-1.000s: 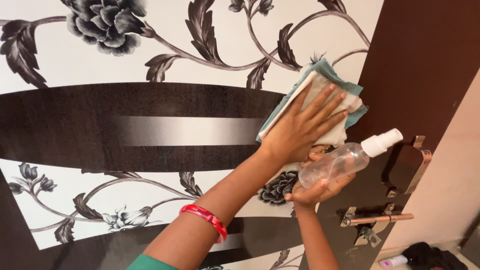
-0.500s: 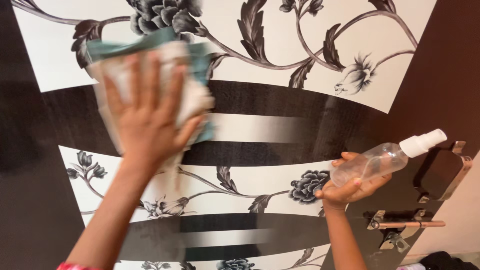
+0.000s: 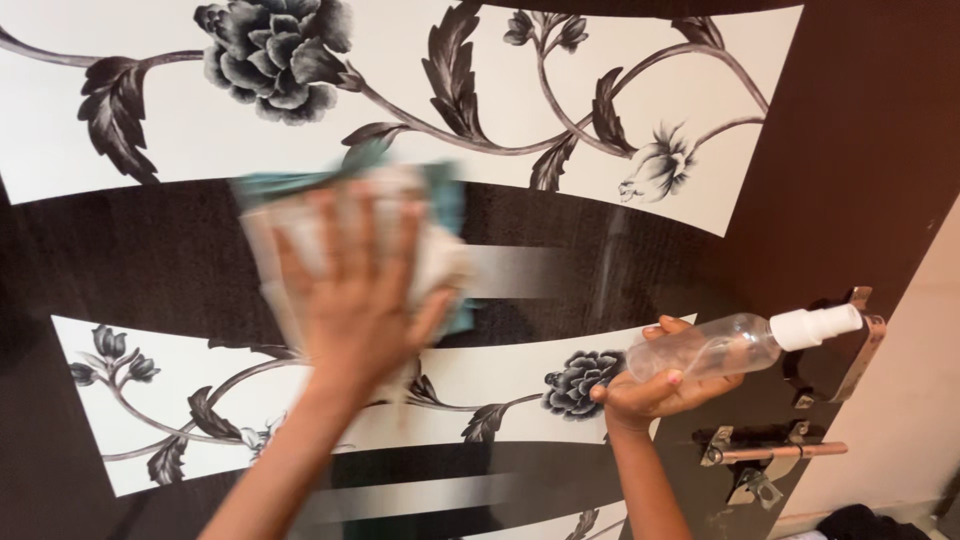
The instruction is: The person wipes a patterned surface with a cloth while holding a spray bottle. They repeatedly spray and wipe the same area in a circular motion.
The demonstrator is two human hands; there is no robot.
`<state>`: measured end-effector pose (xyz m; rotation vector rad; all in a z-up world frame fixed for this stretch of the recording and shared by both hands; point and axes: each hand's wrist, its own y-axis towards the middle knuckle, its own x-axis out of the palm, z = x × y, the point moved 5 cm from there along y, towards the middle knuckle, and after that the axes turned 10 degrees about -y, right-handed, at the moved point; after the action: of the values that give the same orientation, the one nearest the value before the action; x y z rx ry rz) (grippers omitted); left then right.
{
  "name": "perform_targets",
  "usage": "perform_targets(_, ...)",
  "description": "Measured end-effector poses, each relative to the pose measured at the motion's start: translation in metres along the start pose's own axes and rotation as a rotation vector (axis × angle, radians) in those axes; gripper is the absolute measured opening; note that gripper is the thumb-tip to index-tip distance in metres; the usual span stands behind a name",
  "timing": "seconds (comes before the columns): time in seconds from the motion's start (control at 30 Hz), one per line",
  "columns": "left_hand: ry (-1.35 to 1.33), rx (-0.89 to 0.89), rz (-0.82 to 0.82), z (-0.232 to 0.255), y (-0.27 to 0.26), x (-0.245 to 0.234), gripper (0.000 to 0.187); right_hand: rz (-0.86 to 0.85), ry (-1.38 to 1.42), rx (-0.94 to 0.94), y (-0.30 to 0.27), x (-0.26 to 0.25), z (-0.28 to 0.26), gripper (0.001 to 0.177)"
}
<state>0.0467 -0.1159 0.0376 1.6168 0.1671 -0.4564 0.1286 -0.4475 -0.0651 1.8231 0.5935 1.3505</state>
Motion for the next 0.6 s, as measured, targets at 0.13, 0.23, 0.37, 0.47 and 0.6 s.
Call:
perform_targets(0.13, -0.065, 0.298, 0.024, 0.100, 0.032, 0.023, 0.087, -0.031, -0.021, -0.055, -0.001, 0.001, -0.003, 0.096)
perform_targets(0.23, -0.008, 0.438, -0.044, 0.160, 0.047, 0.045, 0.086, 0.000, 0.011, -0.001, 0.000, -0.002, 0.001, 0.101)
perform_targets(0.37, 0.142, 0.604, -0.064, 0.210, 0.043, 0.067, 0.087, -0.026, -0.149, -0.046, -0.002, -0.005, -0.001, 0.102)
perform_targets(0.47, 0.191, 0.641, -0.017, 0.211, 0.025, 0.069, 0.084, -0.051, -0.186, -0.045, -0.003, -0.006, -0.001, 0.089)
perform_targets(0.6, 0.095, 0.613, -0.049, 0.169, 0.000, 0.061, 0.086, -0.047, -0.022, -0.017, -0.003, -0.005, 0.004, 0.084)
